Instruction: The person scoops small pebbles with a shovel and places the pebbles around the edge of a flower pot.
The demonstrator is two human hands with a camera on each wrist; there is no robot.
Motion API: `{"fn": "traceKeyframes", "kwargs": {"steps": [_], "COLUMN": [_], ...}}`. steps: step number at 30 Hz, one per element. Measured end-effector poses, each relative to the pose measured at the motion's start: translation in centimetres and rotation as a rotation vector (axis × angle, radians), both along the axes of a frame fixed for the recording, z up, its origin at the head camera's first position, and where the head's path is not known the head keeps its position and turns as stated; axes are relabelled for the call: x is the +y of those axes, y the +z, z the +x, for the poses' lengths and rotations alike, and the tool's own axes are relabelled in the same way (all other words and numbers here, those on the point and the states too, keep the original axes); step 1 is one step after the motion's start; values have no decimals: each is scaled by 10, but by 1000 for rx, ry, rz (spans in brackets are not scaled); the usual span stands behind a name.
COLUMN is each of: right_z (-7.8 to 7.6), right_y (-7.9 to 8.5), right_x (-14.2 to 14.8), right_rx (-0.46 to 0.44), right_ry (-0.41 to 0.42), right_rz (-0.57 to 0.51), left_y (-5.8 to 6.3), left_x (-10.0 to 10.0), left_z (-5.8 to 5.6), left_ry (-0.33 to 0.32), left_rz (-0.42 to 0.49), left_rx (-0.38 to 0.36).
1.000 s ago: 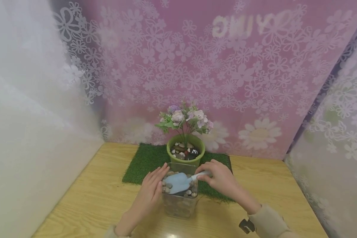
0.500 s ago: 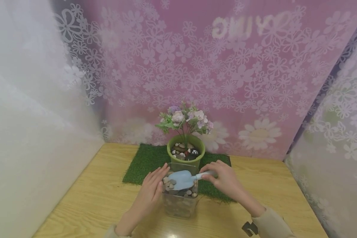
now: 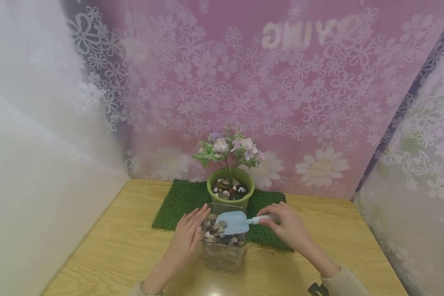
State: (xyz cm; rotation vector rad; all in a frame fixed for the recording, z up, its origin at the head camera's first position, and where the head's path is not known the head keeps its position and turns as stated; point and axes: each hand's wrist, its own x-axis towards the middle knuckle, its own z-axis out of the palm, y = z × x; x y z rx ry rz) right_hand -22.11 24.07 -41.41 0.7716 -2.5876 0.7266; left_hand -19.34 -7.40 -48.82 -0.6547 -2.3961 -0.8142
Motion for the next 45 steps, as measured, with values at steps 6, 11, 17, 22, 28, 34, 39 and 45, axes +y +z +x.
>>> {"fn": "traceKeyframes", "kwargs": {"steps": [6,11,17,22,28,34,39,45], "right_z": [1,3,5,5,2,-4,-15,-33], "right_y": [-1,-1,2,4,10,18,25,31], "right_x": [2,4,6,6,8,10,11,18], "right_rx": [1,8,-26,-34,-42,-8,52,41], "right_ry": [-6,-12,-33,-46,-70,-107,-127,-211], "right_rz": [-3,-17,-33,-42,-52,-61,-79,-45], "left_y": [7,13,20,26,29,26,25,23], "left_x": [-3,-5,-4,-1,-1,-1,-2,-2], "left_z": [1,1,-3,-9,-7,-8,-8,-9], "left_ry": [-2,7,26,31,21,14,4,1], "left_rz": [-43,-124,-184,-199,-170,-170,-167,-164], "left_rx": [-48,-81,-23,-52,-146,-150,-148,-138]}}
